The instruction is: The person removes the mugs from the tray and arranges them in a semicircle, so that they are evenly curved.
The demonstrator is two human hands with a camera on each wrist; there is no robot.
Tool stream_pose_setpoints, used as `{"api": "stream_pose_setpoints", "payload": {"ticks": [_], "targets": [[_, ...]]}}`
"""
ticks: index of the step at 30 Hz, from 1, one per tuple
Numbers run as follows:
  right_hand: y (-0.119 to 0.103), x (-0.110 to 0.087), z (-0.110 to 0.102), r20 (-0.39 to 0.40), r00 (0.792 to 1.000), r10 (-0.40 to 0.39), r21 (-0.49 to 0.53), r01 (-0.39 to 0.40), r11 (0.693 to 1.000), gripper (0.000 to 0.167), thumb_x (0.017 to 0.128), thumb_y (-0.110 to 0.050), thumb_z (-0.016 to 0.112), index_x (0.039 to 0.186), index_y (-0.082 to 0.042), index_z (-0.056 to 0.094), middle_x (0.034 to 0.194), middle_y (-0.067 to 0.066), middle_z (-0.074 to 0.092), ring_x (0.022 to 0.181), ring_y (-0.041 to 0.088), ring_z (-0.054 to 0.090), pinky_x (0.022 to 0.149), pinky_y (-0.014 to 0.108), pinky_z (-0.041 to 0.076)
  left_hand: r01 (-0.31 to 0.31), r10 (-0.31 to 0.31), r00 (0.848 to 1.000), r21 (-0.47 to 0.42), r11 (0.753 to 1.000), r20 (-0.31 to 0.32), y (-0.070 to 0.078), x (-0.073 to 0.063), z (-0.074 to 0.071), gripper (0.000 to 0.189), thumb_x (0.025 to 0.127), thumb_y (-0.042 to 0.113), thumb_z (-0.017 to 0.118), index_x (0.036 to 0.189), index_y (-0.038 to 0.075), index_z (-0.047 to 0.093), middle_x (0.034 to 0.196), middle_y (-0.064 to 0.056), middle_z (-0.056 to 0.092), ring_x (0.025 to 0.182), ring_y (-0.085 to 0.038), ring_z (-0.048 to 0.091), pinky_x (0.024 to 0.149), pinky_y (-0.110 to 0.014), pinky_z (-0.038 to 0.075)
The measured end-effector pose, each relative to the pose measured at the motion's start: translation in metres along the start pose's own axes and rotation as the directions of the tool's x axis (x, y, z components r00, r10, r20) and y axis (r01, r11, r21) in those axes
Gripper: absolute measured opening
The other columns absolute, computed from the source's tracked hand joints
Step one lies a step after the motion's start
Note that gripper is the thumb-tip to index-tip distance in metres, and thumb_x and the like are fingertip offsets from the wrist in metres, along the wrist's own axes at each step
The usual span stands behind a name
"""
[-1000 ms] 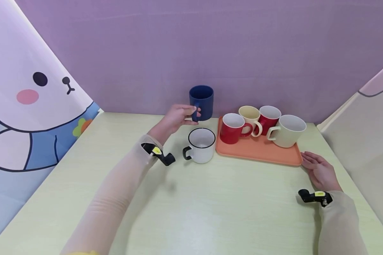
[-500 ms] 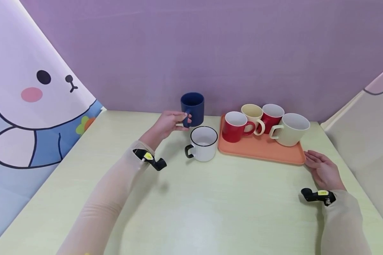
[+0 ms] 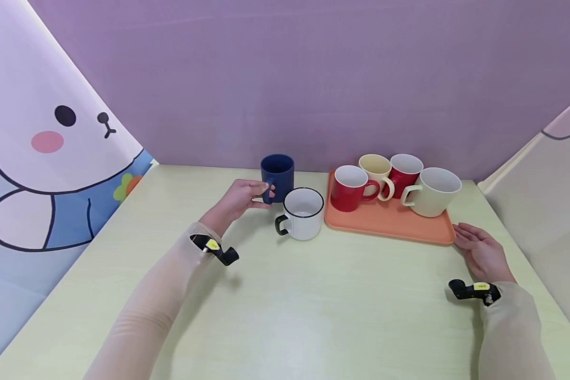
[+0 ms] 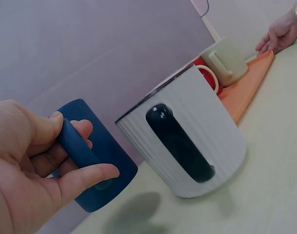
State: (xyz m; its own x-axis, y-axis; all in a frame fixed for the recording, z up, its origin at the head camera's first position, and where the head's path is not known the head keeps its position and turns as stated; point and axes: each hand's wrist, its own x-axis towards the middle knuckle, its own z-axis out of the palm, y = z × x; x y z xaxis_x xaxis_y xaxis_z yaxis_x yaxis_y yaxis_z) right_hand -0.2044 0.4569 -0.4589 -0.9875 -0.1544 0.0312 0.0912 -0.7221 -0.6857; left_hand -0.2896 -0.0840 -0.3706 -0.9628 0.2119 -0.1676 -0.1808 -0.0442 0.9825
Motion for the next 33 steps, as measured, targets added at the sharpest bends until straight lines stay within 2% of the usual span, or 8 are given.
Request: {"api": "stream_pose_setpoints", "payload": {"ticks": [4,9,16,26,33], "targets": [[0.000,0.000,0.000,-0.002,1.000,-0.001,0.003,0.001,1.000,0.047,0.098,0.022,0.028,0.111,0.004,0.069,0.108,0.016,0.071,0.103,0.021,0.069,0.090,0.026,0.055,0.011,-0.011,1.000,-0.007,1.000,-0.001,-0.010,-0.001,-0.004,0.030,0.100,0.000,0.056,0.126,-0.014,0.060,0.114,-0.021,0.067,0.099,-0.023,0.066,0.089,-0.046,0.056],[0.001,0.000,0.000,-0.005,1.000,-0.003,0.005,0.003,1.000,0.047,0.097,0.023,0.028,0.111,0.004,0.068,0.108,0.016,0.071,0.103,0.021,0.069,0.091,0.026,0.054,0.022,-0.022,1.000,-0.018,1.000,-0.010,-0.022,0.000,-0.008,0.030,0.099,-0.002,0.055,0.125,-0.015,0.059,0.116,-0.023,0.066,0.095,-0.021,0.066,0.083,-0.040,0.059],[0.001,0.000,0.001,-0.010,1.000,0.002,0.018,-0.002,1.000,0.047,0.097,0.023,0.028,0.111,0.005,0.068,0.108,0.017,0.070,0.103,0.022,0.069,0.091,0.027,0.055,0.008,-0.008,1.000,-0.006,1.000,0.002,-0.036,-0.001,-0.011,0.030,0.099,-0.002,0.055,0.125,-0.017,0.058,0.121,-0.026,0.065,0.096,-0.020,0.066,0.082,-0.041,0.060],[0.000,0.000,0.000,0.008,1.000,0.008,0.038,-0.009,0.999,0.048,0.097,0.024,0.027,0.111,0.005,0.069,0.109,0.018,0.070,0.104,0.022,0.069,0.092,0.028,0.054,-0.013,0.014,0.999,-0.012,1.000,0.045,-0.046,-0.001,-0.013,0.030,0.098,-0.003,0.055,0.124,-0.019,0.058,0.102,-0.014,0.070,0.088,-0.016,0.066,0.083,-0.042,0.059],[0.000,0.000,0.000,0.005,1.000,0.016,0.044,-0.017,0.999,0.048,0.097,0.023,0.027,0.111,0.005,0.069,0.109,0.017,0.070,0.104,0.022,0.069,0.092,0.028,0.054,-0.017,0.019,0.997,-0.031,0.999,0.071,-0.047,0.000,-0.015,0.031,0.098,-0.003,0.055,0.124,-0.019,0.057,0.099,-0.010,0.070,0.085,-0.014,0.067,0.087,-0.047,0.057]]}}
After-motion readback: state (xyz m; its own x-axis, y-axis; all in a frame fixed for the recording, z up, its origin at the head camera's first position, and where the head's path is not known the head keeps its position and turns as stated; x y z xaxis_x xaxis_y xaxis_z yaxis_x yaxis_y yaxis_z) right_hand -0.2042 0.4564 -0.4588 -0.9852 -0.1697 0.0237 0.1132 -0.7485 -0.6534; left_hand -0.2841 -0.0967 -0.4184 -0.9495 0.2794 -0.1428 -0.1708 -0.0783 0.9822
